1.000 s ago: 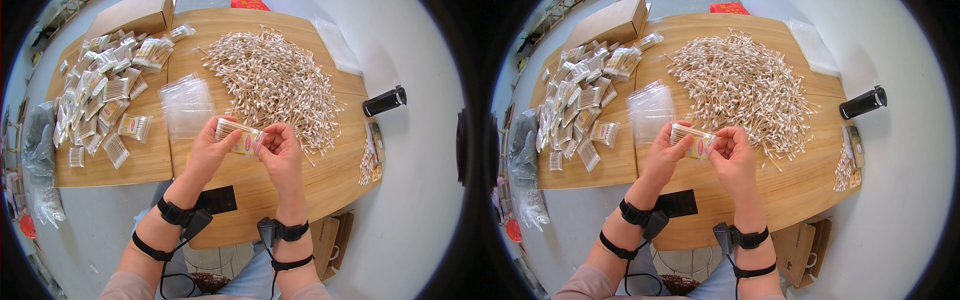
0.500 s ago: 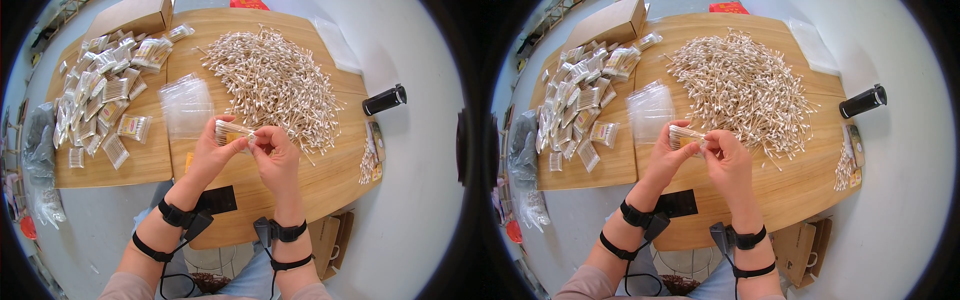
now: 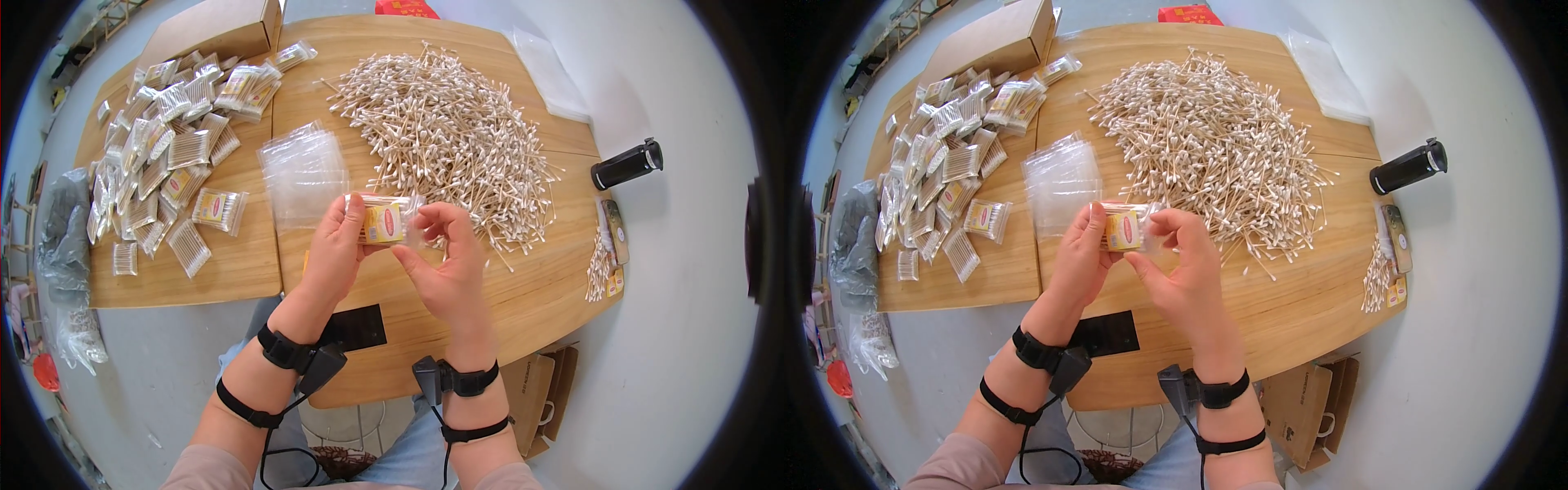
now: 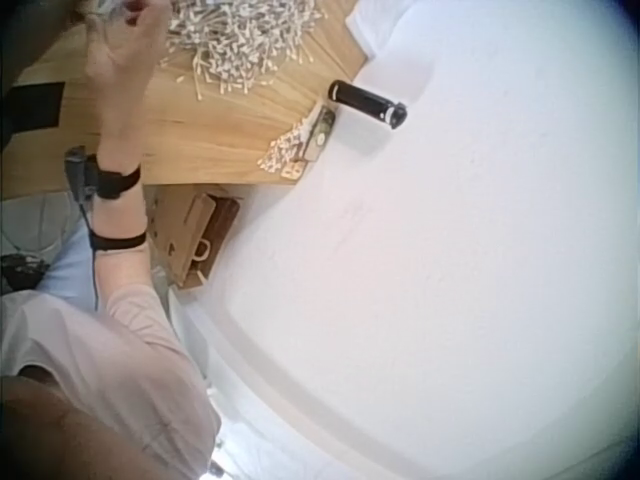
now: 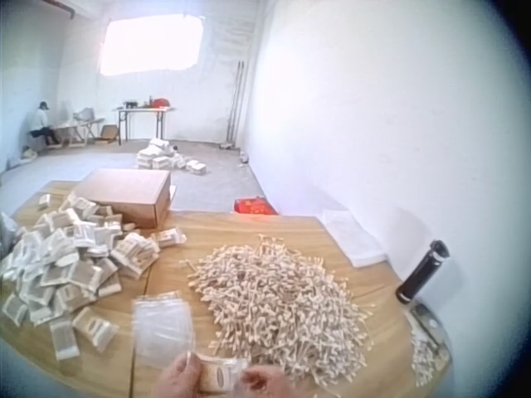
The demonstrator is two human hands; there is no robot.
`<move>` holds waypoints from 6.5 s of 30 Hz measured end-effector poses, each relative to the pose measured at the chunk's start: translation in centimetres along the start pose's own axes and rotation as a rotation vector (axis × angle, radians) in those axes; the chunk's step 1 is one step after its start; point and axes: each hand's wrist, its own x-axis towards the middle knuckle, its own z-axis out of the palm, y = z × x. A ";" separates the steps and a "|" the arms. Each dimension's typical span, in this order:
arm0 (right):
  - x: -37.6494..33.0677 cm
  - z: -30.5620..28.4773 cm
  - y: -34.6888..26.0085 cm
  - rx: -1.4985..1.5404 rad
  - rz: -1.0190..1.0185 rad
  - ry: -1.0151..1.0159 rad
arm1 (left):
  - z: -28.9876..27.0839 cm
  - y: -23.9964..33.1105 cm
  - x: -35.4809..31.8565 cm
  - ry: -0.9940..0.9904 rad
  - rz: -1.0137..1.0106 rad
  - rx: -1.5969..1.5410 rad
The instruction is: Sorting and packaging cotton swabs into small plastic bags.
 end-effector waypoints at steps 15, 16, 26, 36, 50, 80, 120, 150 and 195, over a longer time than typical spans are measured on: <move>0.4 -3.4 1.5 0.396 0.494 0.041 | 1.0 -0.9 -0.3 -0.093 -0.042 0.004; 0.3 -4.0 1.0 0.388 0.497 0.045 | 1.2 -1.1 -0.3 -0.103 0.070 0.082; 0.6 -3.3 -1.6 -0.408 0.045 -0.069 | 0.7 -1.1 -0.3 -0.066 0.154 0.127; 0.3 -1.8 -2.1 -0.319 -0.151 -0.151 | 1.1 -0.4 -0.7 -0.086 0.136 0.147; 0.5 -1.5 -0.1 0.149 0.273 -0.044 | 0.3 -0.7 -0.4 -0.275 0.109 0.030; 0.5 -1.2 0.9 0.005 0.083 -0.087 | 0.4 -0.4 -0.1 -0.170 0.492 0.441; 0.1 -1.2 2.1 0.177 0.210 -0.054 | -0.3 0.1 0.2 -0.131 0.491 0.481; -0.3 0.3 1.9 0.191 0.115 -0.011 | 0.4 -0.5 -0.5 -0.247 0.395 0.349; 0.1 -2.1 2.4 0.520 0.528 -0.105 | 0.3 -0.1 -0.6 -0.416 -0.086 0.315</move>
